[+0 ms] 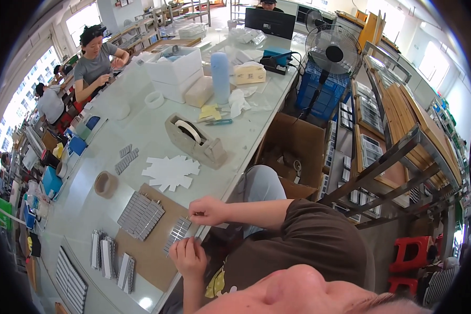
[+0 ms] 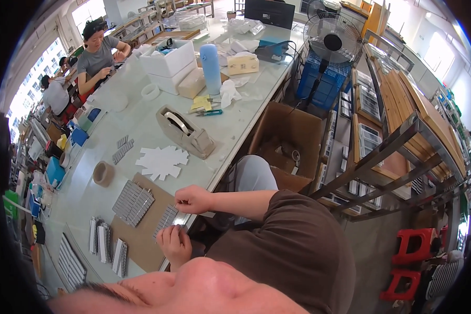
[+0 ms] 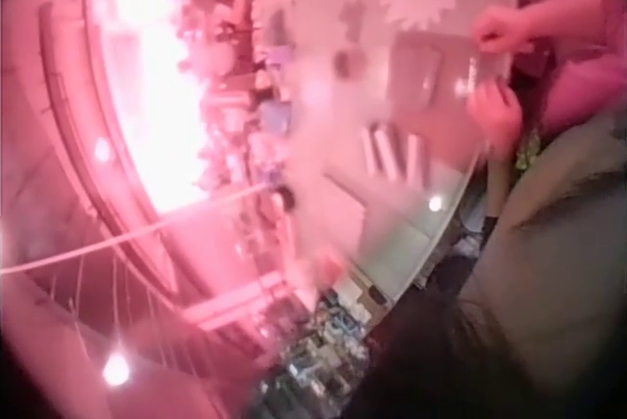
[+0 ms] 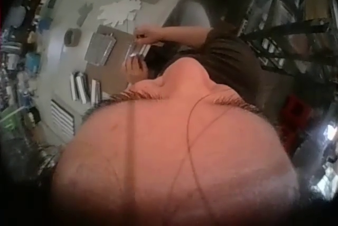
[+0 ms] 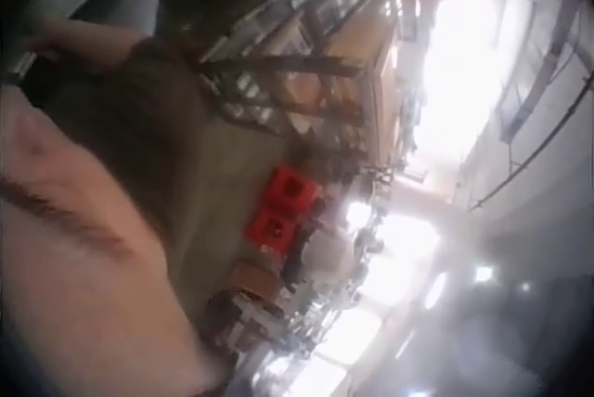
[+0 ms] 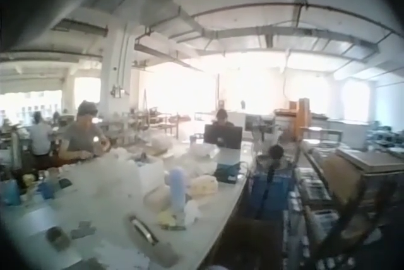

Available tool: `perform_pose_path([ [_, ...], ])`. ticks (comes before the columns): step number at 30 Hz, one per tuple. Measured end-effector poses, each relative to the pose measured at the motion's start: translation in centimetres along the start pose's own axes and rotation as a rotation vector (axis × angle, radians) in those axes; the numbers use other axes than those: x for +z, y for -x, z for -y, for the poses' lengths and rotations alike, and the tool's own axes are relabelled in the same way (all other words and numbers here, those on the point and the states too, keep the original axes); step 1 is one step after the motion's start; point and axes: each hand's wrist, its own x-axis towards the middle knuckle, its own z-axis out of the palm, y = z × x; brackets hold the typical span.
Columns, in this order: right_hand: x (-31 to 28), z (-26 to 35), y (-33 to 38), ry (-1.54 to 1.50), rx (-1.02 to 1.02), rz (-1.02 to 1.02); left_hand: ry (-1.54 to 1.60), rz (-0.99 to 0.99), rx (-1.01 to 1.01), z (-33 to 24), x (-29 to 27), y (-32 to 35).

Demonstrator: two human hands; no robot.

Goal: Assembling small metal and plastic parts for industrial components at a factory workbench.

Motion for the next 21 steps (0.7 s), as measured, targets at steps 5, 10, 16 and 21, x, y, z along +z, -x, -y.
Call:
perform_pose_path([
  [5,0.3,0.6,-0.4,0.024,-0.044,0.014,-0.006,-0.011,-0.011,-0.1,-0.7,0.2],
  [10,0.1,1.1,-0.2,-0.008,0.009,0.012,-0.005,-0.004,-0.017,0.0,-0.5,0.3],
  [16,0.2,0.9,-0.2,-0.017,0.008,0.020,-0.011,-0.008,-0.016,0.0,-0.5,0.4],
  [21,0.3,0.6,-0.1,-0.022,-0.013,0.018,-0.007,-0.014,-0.017,-0.1,-0.4,0.3],
])
